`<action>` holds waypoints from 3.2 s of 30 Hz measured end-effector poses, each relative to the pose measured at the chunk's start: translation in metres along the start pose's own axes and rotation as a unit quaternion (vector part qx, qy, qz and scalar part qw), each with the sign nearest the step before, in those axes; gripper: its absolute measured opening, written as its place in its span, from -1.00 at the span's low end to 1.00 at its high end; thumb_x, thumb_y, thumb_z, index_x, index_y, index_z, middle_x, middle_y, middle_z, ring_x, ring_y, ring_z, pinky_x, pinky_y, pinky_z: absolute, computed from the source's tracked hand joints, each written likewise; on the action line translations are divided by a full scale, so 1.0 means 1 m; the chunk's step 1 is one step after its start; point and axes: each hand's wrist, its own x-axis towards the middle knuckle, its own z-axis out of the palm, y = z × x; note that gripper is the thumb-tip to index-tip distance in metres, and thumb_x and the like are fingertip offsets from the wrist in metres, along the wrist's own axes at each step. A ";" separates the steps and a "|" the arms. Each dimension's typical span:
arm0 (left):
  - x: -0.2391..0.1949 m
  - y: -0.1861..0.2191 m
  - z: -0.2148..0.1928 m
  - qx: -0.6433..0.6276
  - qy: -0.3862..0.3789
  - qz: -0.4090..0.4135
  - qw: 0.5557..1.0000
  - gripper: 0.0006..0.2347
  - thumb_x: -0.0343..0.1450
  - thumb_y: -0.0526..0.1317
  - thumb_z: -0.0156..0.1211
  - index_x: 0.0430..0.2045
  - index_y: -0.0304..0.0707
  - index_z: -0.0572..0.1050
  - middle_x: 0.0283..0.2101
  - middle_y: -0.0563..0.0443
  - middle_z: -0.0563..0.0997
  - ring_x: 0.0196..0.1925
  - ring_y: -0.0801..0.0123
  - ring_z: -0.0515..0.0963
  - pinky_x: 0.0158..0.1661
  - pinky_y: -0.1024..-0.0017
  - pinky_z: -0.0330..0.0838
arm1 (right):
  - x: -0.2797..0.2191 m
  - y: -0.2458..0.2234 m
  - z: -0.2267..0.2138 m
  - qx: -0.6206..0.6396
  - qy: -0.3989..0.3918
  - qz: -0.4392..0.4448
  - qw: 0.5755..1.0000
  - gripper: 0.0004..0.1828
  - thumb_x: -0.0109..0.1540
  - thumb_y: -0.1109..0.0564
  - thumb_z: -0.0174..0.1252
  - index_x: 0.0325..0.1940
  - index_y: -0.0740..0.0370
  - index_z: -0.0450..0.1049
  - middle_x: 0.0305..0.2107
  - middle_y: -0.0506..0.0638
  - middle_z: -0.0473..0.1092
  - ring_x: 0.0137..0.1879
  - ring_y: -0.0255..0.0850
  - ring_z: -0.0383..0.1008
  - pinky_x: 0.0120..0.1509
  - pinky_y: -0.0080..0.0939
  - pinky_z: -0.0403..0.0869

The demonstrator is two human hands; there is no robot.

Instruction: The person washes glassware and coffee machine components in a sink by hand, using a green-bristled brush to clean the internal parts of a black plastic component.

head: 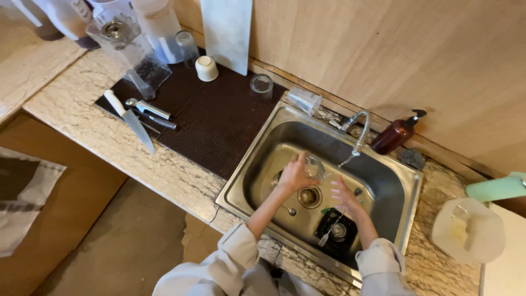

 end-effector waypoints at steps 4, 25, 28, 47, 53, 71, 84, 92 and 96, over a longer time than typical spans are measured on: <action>0.013 -0.056 -0.063 0.008 0.068 -0.048 0.996 0.08 0.01 0.19 0.58 0.35 -0.21 0.02 0.20 -0.47 0.41 0.13 -0.39 0.57 0.13 -0.17 0.52 | -0.033 -0.011 -0.001 0.002 -0.012 -0.060 0.998 -0.05 0.30 -0.61 -0.11 0.48 0.13 0.28 0.30 0.45 0.23 0.41 0.33 0.28 0.29 0.51 0.35; 0.250 -0.228 -0.257 0.100 0.093 -0.022 0.990 -0.06 0.00 -0.21 0.72 0.28 0.02 0.18 0.22 -0.16 0.33 0.10 -0.23 0.55 -0.01 -0.17 0.48 | -0.070 -0.052 0.123 0.019 0.082 0.032 0.996 -0.22 0.20 -0.32 -0.02 0.43 0.05 0.33 0.27 0.14 0.43 0.32 0.03 0.50 0.42 0.10 0.45; 0.277 -0.243 -0.259 0.072 0.086 0.002 0.994 -0.05 -0.03 -0.22 0.72 0.28 0.05 0.20 0.25 -0.16 0.31 0.11 -0.24 0.55 0.06 -0.11 0.44 | -0.033 -0.016 0.129 0.026 0.089 0.059 0.994 -0.28 0.21 -0.30 0.03 0.39 0.02 0.37 0.24 0.10 0.46 0.27 0.01 0.54 0.33 0.07 0.48; 0.137 -0.111 -0.346 0.162 0.110 0.026 0.980 -0.03 0.27 -0.10 0.57 0.53 -0.07 -0.06 0.49 -0.45 0.05 0.42 -0.36 0.27 0.21 -0.27 0.35 | 0.113 0.095 0.154 0.266 0.223 -0.033 0.937 -0.87 0.25 0.21 0.16 -0.12 0.25 0.48 -0.39 0.12 0.44 -0.45 -0.03 0.50 -0.52 -0.16 0.61; 0.082 -0.081 -0.323 0.062 -0.014 0.158 0.985 -0.24 0.33 -0.01 0.45 0.42 -0.08 0.15 0.31 -0.42 0.32 0.34 -0.36 0.37 0.25 -0.16 0.35 | 0.020 0.025 0.060 0.030 0.365 -0.125 0.922 -0.75 0.46 0.01 0.05 -0.17 0.18 0.50 -0.55 0.14 0.45 -0.49 -0.12 0.54 -0.30 -0.10 0.61; 0.026 -0.050 0.038 0.153 -0.171 0.108 0.967 0.01 0.18 0.05 0.54 0.48 -0.11 -0.07 0.37 -0.31 0.35 0.40 -0.13 0.37 0.32 -0.08 0.30 | 0.014 0.043 -0.001 0.193 0.169 -0.285 0.924 -0.87 0.42 0.19 0.10 -0.13 0.25 0.55 -0.39 0.09 0.45 -0.43 -0.28 0.37 -0.02 -0.03 0.63; 0.008 0.012 0.037 -0.111 -0.183 0.053 0.975 -0.02 0.18 0.12 0.51 0.42 -0.08 -0.06 0.35 -0.47 0.34 0.39 -0.34 0.33 0.40 -0.26 0.13 | -0.077 -0.005 0.011 0.212 0.050 -0.207 0.954 -0.86 0.35 0.09 0.17 -0.25 0.16 0.52 -0.56 0.03 0.34 -0.46 -0.25 0.25 -0.28 -0.21 0.47; 0.030 -0.004 0.086 -0.481 -0.323 -0.337 0.742 -0.24 0.26 0.22 0.42 0.17 -0.37 0.31 0.05 -0.28 0.50 0.06 0.00 0.60 0.04 -0.01 0.62 | -0.149 -0.010 -0.137 -0.008 0.267 -0.182 0.946 -0.70 0.44 0.11 -0.03 0.08 0.28 0.55 -0.20 0.27 0.55 -0.22 0.02 0.57 -0.30 -0.03 0.60; 0.029 0.000 0.084 -0.606 -0.330 -0.415 0.593 -0.36 0.37 0.19 0.29 0.04 -0.47 0.31 -0.10 -0.45 0.55 -0.06 -0.24 0.64 -0.12 -0.03 0.68 | -0.090 0.123 -0.305 -0.052 0.389 -0.182 0.901 -0.77 0.42 0.10 0.10 0.01 0.30 0.54 -0.37 0.25 0.53 -0.38 0.00 0.58 -0.44 -0.06 0.58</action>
